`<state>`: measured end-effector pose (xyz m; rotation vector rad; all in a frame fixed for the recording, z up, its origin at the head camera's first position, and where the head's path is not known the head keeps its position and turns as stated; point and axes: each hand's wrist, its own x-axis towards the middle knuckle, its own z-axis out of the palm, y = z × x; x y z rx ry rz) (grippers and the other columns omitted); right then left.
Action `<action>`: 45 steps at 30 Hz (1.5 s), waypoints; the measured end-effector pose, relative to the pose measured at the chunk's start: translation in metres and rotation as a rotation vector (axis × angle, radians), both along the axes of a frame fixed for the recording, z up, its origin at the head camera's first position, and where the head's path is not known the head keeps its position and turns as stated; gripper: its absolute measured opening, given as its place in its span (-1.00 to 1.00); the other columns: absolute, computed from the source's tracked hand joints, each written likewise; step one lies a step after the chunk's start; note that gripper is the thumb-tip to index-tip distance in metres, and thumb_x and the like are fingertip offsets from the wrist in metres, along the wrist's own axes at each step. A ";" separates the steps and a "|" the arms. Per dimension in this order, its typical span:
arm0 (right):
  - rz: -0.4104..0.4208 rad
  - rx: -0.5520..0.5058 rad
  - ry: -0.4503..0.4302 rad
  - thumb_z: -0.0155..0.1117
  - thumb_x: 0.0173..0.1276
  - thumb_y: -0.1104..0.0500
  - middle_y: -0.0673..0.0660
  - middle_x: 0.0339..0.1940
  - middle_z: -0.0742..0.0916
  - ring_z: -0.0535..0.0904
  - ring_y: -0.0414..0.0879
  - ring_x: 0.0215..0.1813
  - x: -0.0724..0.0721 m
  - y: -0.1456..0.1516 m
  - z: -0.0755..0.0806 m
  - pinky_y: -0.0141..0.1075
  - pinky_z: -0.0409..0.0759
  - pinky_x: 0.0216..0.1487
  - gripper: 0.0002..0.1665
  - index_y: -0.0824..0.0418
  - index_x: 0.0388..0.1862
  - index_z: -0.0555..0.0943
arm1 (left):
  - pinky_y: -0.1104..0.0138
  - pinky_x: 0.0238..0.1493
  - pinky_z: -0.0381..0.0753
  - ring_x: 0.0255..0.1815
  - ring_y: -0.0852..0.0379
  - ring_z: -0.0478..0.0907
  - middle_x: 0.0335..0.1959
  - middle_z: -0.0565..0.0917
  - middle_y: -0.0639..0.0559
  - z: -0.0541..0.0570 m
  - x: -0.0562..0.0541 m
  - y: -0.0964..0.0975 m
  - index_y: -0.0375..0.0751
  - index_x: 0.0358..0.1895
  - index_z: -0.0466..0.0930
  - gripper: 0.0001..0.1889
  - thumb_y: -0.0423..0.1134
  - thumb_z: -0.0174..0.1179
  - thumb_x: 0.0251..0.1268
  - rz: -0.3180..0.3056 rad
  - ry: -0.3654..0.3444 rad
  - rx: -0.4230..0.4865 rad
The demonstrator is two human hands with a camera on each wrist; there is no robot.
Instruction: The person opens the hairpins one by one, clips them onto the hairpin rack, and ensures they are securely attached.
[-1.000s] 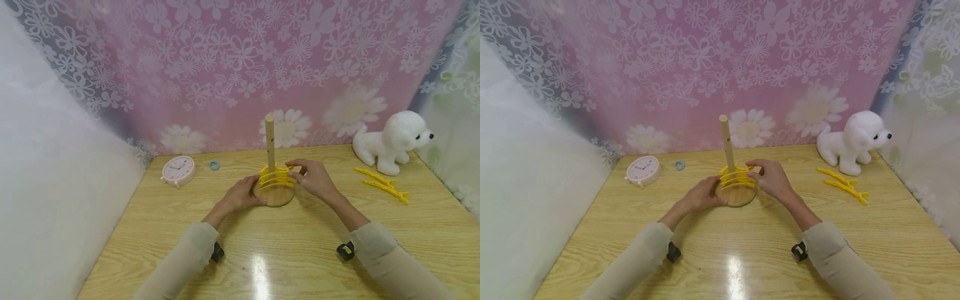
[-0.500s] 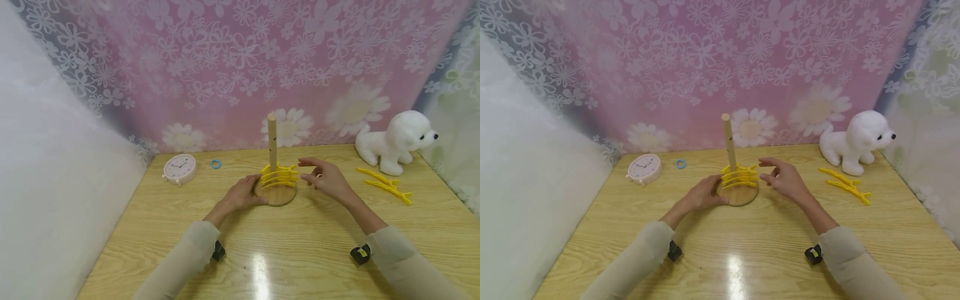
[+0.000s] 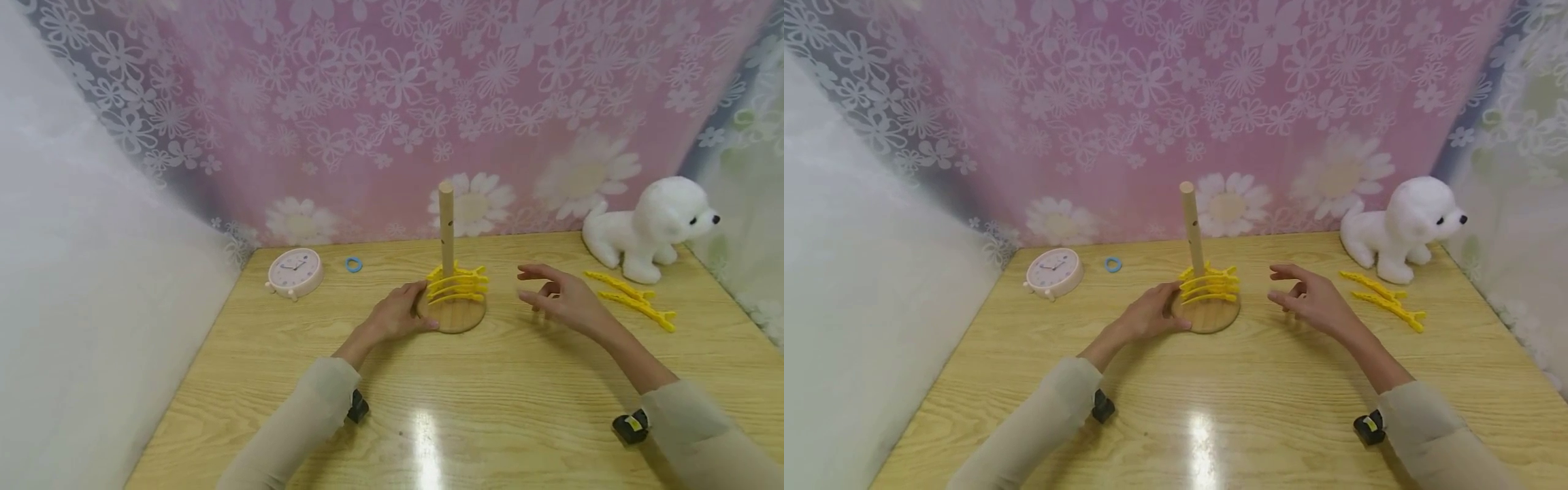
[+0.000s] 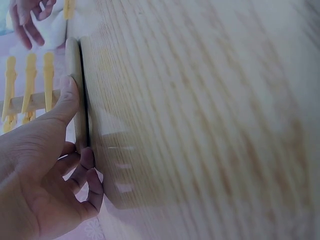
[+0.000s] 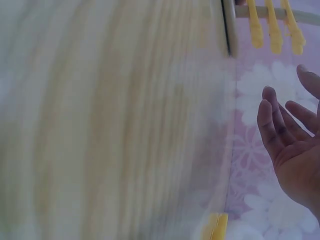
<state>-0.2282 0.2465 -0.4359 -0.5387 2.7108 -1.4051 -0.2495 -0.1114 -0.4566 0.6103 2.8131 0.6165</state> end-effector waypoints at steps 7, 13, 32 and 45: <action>-0.049 0.076 0.055 0.42 0.47 0.04 0.33 0.33 0.62 0.67 -0.04 -0.35 0.011 0.037 0.000 -0.21 0.66 -0.47 -0.23 0.21 0.56 0.39 | -0.03 0.48 0.38 0.61 -0.08 0.23 0.64 0.26 -0.04 0.002 -0.001 0.003 -0.01 0.69 0.06 0.01 0.31 0.33 0.32 -0.004 0.011 -0.005; -0.114 0.112 0.046 0.43 0.47 0.01 -0.14 0.20 0.64 0.68 -0.08 -0.37 0.025 0.067 -0.003 -0.25 0.65 -0.44 -0.21 0.24 0.56 0.39 | -0.04 0.47 0.39 0.60 -0.09 0.24 0.63 0.27 -0.03 0.001 0.000 0.002 0.00 0.69 0.07 0.00 0.31 0.33 0.32 -0.003 0.008 0.000; -0.322 0.313 -0.001 0.34 0.54 -0.01 0.59 0.29 0.50 0.61 -0.20 -0.50 0.052 0.143 -0.011 -0.25 0.60 -0.54 -0.16 0.50 0.52 0.29 | -0.06 0.46 0.39 0.60 -0.09 0.23 0.64 0.25 -0.03 -0.001 0.002 -0.001 0.00 0.69 0.05 0.00 0.33 0.30 0.34 -0.016 0.006 -0.003; -0.337 0.382 -0.192 0.40 0.47 -0.06 0.73 0.27 0.34 0.63 -0.09 -0.42 0.054 0.178 -0.024 -0.24 0.67 -0.46 0.01 0.65 0.47 0.17 | -0.05 0.47 0.38 0.60 -0.10 0.23 0.65 0.24 -0.02 -0.001 0.001 -0.002 0.00 0.70 0.05 0.01 0.32 0.30 0.34 -0.019 0.004 -0.003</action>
